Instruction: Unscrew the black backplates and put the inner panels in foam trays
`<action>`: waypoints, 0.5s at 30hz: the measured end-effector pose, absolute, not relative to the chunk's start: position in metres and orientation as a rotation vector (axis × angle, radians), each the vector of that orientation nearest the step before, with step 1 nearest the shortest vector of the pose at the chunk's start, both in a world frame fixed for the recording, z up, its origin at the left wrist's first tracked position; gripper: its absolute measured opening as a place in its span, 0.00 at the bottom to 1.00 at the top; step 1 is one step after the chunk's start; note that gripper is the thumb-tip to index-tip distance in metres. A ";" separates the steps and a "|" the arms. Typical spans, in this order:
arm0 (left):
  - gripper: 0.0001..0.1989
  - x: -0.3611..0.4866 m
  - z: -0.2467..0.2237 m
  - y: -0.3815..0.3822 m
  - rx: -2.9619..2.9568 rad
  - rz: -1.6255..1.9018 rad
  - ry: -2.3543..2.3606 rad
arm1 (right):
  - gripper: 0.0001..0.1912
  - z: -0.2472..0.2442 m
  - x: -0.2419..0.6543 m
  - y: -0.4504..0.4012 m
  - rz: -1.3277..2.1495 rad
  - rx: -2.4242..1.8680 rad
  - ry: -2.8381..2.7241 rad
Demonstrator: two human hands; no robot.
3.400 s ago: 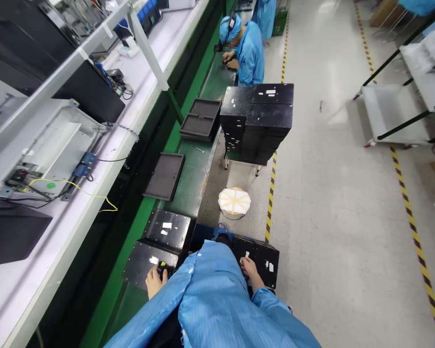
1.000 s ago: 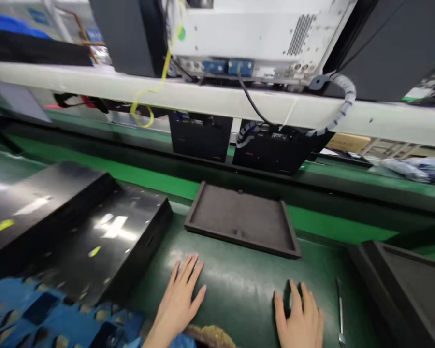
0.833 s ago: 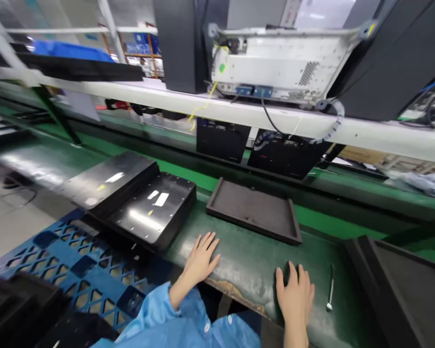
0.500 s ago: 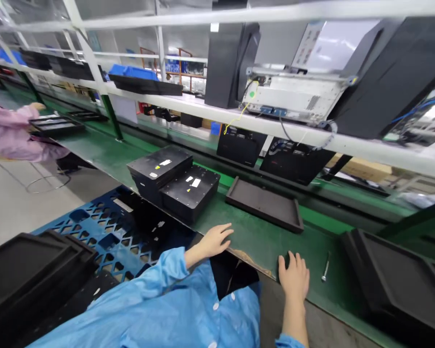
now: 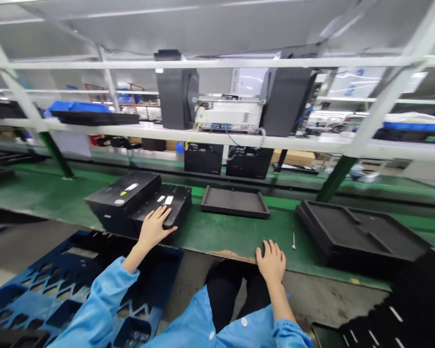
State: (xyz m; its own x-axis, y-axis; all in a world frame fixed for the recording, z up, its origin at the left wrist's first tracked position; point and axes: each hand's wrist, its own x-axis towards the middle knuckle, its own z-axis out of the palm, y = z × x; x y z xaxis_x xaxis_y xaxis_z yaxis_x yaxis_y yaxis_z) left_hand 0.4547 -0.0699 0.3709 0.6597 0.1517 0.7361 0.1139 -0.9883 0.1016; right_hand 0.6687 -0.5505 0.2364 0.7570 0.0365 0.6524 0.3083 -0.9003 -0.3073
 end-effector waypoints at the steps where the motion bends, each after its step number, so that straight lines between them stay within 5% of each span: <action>1: 0.33 0.453 0.366 -0.074 2.798 1.310 0.226 | 0.31 0.237 0.668 -0.550 -0.957 -2.549 -0.266; 15: 0.37 0.386 0.377 -0.144 2.803 1.499 -0.376 | 0.28 0.222 0.671 -0.549 -0.928 -2.532 -0.274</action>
State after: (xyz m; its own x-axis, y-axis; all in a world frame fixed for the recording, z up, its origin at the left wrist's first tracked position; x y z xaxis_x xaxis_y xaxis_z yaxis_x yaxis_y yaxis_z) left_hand 0.3861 -0.1436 0.3773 0.5342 -0.2333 0.8125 -0.1775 -0.9707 -0.1620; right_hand 0.6708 -0.5487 0.2223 0.7569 0.0370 0.6524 0.3233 -0.8889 -0.3247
